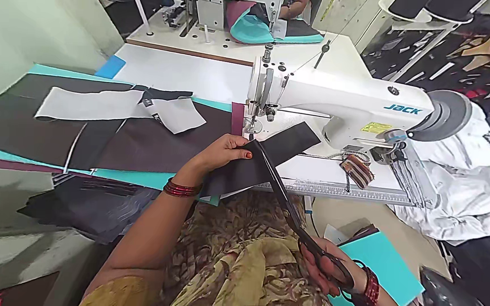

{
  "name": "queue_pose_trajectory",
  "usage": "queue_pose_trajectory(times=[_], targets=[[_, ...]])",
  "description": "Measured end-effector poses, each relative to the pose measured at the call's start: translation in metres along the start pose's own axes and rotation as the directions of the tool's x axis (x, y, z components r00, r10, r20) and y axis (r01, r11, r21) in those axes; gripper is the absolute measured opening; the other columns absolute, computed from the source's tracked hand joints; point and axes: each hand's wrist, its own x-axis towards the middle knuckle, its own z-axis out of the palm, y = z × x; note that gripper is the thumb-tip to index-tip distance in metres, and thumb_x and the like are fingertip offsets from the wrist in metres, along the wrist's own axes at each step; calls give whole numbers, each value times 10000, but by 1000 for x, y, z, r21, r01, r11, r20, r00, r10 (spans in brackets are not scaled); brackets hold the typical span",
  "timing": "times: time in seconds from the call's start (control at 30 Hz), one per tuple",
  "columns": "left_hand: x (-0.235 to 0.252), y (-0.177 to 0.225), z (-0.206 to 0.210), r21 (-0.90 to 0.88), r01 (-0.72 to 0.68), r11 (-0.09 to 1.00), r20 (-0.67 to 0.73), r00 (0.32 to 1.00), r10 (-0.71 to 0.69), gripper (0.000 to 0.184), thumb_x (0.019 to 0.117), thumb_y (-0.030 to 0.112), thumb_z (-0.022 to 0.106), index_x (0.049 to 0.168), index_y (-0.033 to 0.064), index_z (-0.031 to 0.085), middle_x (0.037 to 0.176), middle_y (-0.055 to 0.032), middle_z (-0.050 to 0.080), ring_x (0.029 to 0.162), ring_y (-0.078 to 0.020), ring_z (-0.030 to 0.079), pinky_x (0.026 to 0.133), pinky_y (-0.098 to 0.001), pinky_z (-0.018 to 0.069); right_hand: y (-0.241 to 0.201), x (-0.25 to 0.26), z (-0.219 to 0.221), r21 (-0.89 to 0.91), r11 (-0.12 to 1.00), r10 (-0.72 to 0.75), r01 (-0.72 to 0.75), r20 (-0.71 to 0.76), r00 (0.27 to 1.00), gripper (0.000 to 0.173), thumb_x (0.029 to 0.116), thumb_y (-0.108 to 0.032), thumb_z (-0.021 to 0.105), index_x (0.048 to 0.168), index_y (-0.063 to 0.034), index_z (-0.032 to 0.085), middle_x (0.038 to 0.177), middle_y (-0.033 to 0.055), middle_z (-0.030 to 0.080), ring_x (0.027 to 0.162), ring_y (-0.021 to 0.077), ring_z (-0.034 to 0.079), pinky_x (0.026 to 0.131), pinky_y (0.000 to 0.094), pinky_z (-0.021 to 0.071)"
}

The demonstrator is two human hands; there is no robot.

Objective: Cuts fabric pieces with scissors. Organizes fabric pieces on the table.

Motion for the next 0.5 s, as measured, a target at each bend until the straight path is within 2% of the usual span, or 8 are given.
queue_pose_trajectory(times=[0.1, 0.23, 0.37, 0.43, 0.5], targets=[[2, 2, 2, 43, 22, 999, 62, 998, -24, 134, 932, 7, 637, 882, 93, 727, 779, 110, 701, 718, 66, 632, 678, -132, 529, 1, 3, -1, -44, 999, -29, 28, -22, 999, 500, 916, -689, 577, 969, -192, 599, 687, -112, 611, 527, -49, 568, 455, 114, 450], [4, 6, 6, 83, 83, 993, 71, 993, -89, 157, 926, -3, 632, 874, 110, 728, 767, 119, 708, 711, 69, 640, 678, -125, 534, 4, 3, 1, -79, 997, 10, -18, -91, 996, 443, 907, -652, 635, 926, -213, 583, 639, -130, 599, 481, -50, 554, 419, 123, 441], [13, 13, 11, 118, 133, 984, 90, 986, -144, 147, 931, 25, 640, 856, 127, 716, 748, 126, 690, 694, 75, 622, 668, -121, 517, 12, -9, -4, -35, 999, -30, 25, -153, 988, 439, 908, -654, 632, 929, -218, 587, 636, -134, 597, 470, -55, 541, 415, 117, 434], [30, 23, 20, 160, 154, 975, 90, 981, -170, 131, 957, 28, 628, 874, 93, 706, 755, 87, 689, 685, 51, 624, 654, -142, 522, 15, -19, -8, -50, 996, -78, 67, -263, 962, 454, 894, -672, 628, 934, -220, 609, 640, -134, 602, 469, -53, 540, 416, 120, 437], [56, 29, 35, 254, 149, 956, 85, 981, -175, 112, 995, 87, 625, 930, 43, 705, 786, 12, 685, 684, -17, 621, 646, -209, 524, 14, -26, -12, -103, 993, -101, 62, -434, 895, 472, 864, -692, 651, 922, -226, 599, 624, -141, 590, 457, -51, 521, 409, 126, 427]])
